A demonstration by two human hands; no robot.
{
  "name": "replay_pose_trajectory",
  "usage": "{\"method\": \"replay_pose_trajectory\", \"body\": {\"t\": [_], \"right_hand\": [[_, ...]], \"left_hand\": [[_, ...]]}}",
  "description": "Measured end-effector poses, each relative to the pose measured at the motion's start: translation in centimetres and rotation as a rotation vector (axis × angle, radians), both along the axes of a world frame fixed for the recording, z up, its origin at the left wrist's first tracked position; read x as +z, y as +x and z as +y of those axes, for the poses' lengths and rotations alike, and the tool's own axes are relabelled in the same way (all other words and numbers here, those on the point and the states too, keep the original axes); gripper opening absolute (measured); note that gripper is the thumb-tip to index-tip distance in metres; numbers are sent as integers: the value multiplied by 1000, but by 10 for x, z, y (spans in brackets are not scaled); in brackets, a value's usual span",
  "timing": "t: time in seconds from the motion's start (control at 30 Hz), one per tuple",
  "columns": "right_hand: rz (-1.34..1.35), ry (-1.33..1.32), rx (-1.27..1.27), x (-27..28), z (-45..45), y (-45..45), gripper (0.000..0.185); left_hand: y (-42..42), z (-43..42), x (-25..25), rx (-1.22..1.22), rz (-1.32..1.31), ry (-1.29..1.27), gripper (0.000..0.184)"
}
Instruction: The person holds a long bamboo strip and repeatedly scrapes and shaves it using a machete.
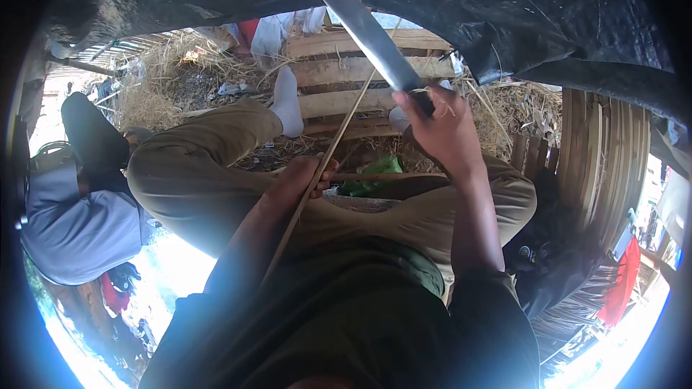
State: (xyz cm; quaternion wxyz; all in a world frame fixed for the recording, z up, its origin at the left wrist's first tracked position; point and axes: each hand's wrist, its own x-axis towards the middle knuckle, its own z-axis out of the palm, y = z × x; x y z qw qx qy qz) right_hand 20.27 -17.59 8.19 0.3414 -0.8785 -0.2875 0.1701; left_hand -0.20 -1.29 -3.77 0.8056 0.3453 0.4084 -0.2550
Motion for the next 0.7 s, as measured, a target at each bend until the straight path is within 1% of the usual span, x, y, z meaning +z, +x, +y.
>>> {"method": "replay_pose_trajectory", "body": {"t": [0.03,0.07,0.17,0.23,0.3,0.47,0.53,0.6,0.7], "right_hand": [[-135,-74,3,-8,-4,7,53],[-137,-213,18,-12,-11,16,52],[-146,-429,-25,-32,-26,24,50],[-67,-441,-83,-55,-36,30,46],[-89,-360,-14,-69,-45,27,38],[-273,-163,152,-91,-40,10,20],[-361,-165,230,-95,-28,-1,15],[-462,-223,326,-95,-13,-10,13],[-515,-299,460,-106,-2,-2,19]], "left_hand": [[-1,0,1,-5,6,-8,29],[-1,0,0,0,13,-21,25],[0,1,4,5,24,-20,24],[0,1,5,7,17,-23,27],[-2,0,4,14,-9,-37,32],[-6,-2,-5,7,-86,-24,41],[-6,-4,-5,12,-61,-39,41],[-5,-4,0,33,-24,-78,39],[-8,-7,0,11,-57,-22,37]]}}
